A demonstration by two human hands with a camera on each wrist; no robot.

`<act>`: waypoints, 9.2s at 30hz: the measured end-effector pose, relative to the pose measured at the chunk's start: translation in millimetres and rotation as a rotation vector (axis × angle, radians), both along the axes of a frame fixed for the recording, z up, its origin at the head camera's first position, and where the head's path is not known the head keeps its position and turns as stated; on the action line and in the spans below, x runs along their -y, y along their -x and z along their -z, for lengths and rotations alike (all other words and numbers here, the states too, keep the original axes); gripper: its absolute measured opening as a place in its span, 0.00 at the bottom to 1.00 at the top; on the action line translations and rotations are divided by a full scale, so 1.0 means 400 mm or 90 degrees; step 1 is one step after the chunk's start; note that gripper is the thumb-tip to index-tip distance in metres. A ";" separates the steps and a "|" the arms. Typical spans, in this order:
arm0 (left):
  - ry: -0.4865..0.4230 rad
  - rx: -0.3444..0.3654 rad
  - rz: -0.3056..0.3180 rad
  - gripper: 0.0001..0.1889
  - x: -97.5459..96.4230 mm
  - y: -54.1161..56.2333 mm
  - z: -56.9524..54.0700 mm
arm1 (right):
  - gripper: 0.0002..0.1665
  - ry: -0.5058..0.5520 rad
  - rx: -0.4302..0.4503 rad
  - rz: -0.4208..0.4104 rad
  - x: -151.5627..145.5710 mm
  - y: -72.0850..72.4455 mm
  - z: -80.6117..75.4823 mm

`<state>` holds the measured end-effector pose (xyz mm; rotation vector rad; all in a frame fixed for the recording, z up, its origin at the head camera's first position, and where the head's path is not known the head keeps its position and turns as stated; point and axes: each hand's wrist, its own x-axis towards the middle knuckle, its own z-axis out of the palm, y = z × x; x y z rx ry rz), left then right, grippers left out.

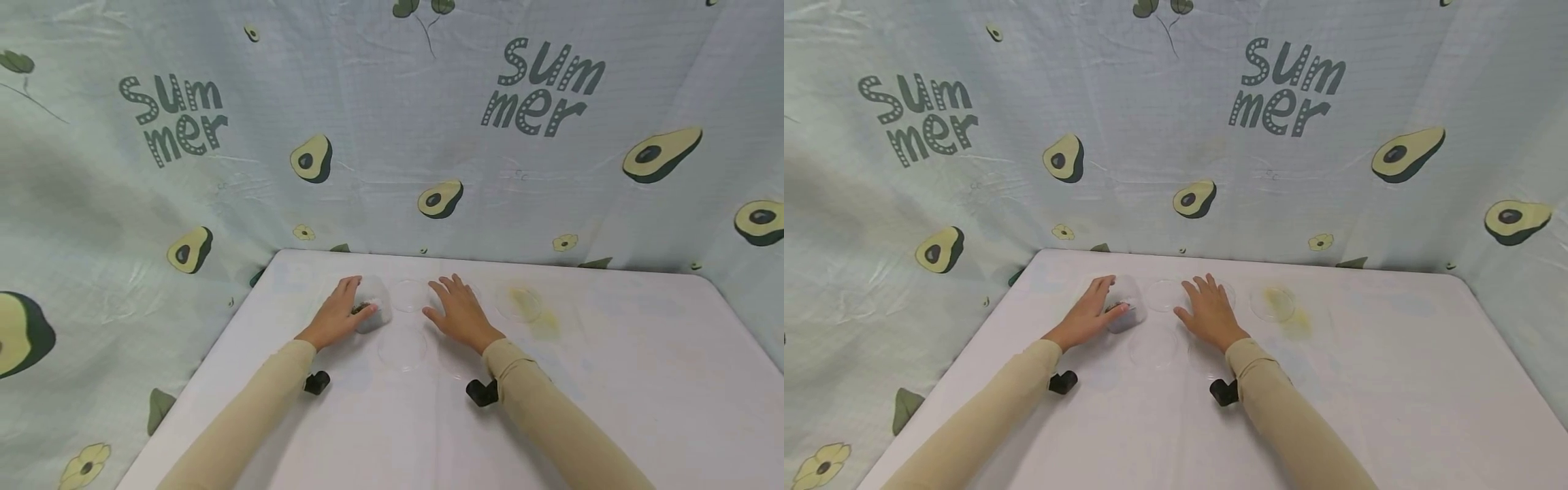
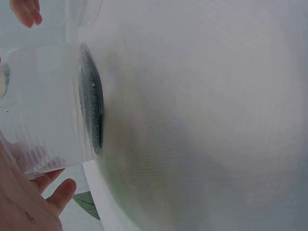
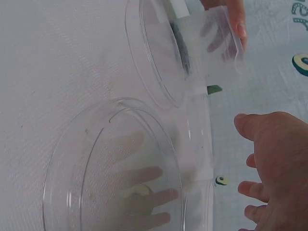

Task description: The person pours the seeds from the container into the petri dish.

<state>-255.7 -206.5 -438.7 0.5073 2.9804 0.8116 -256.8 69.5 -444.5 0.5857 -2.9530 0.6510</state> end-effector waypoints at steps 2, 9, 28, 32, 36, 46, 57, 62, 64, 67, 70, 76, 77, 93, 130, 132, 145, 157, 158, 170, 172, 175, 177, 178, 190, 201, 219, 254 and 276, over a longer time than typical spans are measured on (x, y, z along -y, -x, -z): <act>0.003 0.000 0.000 0.44 -0.001 -0.001 -0.001 | 0.36 -0.004 0.003 0.001 0.001 0.003 0.002; 0.012 -0.012 0.001 0.43 -0.005 -0.002 -0.003 | 0.37 -0.016 0.009 0.003 0.009 0.017 0.007; 0.007 -0.024 -0.007 0.43 -0.003 0.000 0.004 | 0.39 -0.024 0.022 -0.001 0.036 0.045 0.012; 0.005 -0.020 -0.012 0.42 -0.003 0.000 0.003 | 0.40 -0.027 0.029 0.002 0.039 0.048 0.006; 0.009 -0.021 -0.013 0.42 -0.003 0.001 0.004 | 0.40 -0.031 0.034 0.005 0.043 0.053 0.007; 0.005 -0.017 -0.017 0.43 -0.005 0.005 0.005 | 0.42 -0.024 0.046 0.011 0.052 0.074 0.011; 0.013 -0.018 -0.020 0.43 -0.002 0.008 0.010 | 0.43 -0.027 0.052 0.001 0.068 0.086 0.017; 0.009 -0.018 -0.015 0.43 -0.001 0.009 0.010 | 0.43 -0.040 0.041 -0.001 0.073 0.091 0.017; 0.007 -0.015 -0.015 0.43 0.000 0.010 0.011 | 0.44 -0.043 0.036 -0.001 0.075 0.093 0.016; 0.007 -0.014 -0.016 0.43 0.001 0.010 0.012 | 0.44 -0.044 0.031 -0.001 0.077 0.094 0.016; 0.006 -0.016 -0.015 0.43 0.001 0.010 0.013 | 0.44 -0.054 0.029 -0.004 0.079 0.094 0.019; 0.013 -0.016 -0.012 0.43 0.002 0.009 0.014 | 0.46 -0.071 0.030 -0.002 0.085 0.098 0.029; 0.013 -0.016 -0.012 0.43 0.002 0.009 0.014 | 0.46 -0.075 0.027 -0.001 0.085 0.099 0.030; 0.004 -0.026 -0.006 0.43 0.004 0.004 0.010 | 0.51 -0.089 0.033 0.012 0.091 0.114 0.034; 0.004 0.029 -0.024 0.44 -0.002 -0.002 -0.012 | 0.50 -0.154 0.076 0.074 0.101 0.112 0.003; 0.002 0.030 -0.028 0.45 -0.001 -0.002 -0.013 | 0.50 -0.148 0.085 0.077 0.103 0.112 0.005; -0.052 0.067 -0.069 0.52 0.007 -0.016 -0.025 | 0.51 -0.125 0.112 0.094 0.104 0.107 0.013; -0.119 0.110 -0.090 0.57 0.023 -0.014 -0.007 | 0.53 -0.152 0.109 0.097 0.105 0.103 0.000; -0.119 0.110 -0.088 0.57 0.023 -0.014 -0.006 | 0.53 -0.154 0.108 0.097 0.106 0.102 0.000; -0.161 0.103 -0.075 0.57 0.026 -0.003 0.019 | 0.53 -0.119 0.116 0.091 0.107 0.101 0.006; -0.161 0.099 -0.071 0.55 0.025 -0.002 0.017 | 0.53 -0.120 0.117 0.092 0.107 0.102 0.006; -0.162 0.095 -0.067 0.53 0.023 -0.001 0.014 | 0.53 -0.125 0.115 0.092 0.106 0.104 0.006; -0.164 0.094 -0.063 0.53 0.021 0.000 0.010 | 0.53 -0.133 0.113 0.092 0.105 0.104 0.006; -0.166 0.092 -0.062 0.52 0.020 0.001 0.009 | 0.53 -0.137 0.110 0.091 0.104 0.103 0.006; -0.176 0.041 -0.050 0.53 0.012 0.016 -0.003 | 0.52 -0.146 0.102 0.090 0.104 0.112 0.012; -0.139 0.012 -0.055 0.53 0.001 0.027 -0.018 | 0.51 -0.138 0.101 0.087 0.102 0.109 0.010; -0.114 -0.027 -0.061 0.54 -0.017 0.050 -0.037 | 0.51 -0.139 0.112 0.090 0.098 0.110 0.008; -0.056 -0.071 -0.020 0.51 -0.019 0.059 -0.051 | 0.49 -0.134 0.099 0.086 0.097 0.100 0.007; -0.025 -0.093 0.003 0.50 -0.031 0.062 -0.062 | 0.48 -0.133 0.102 0.090 0.097 0.096 0.005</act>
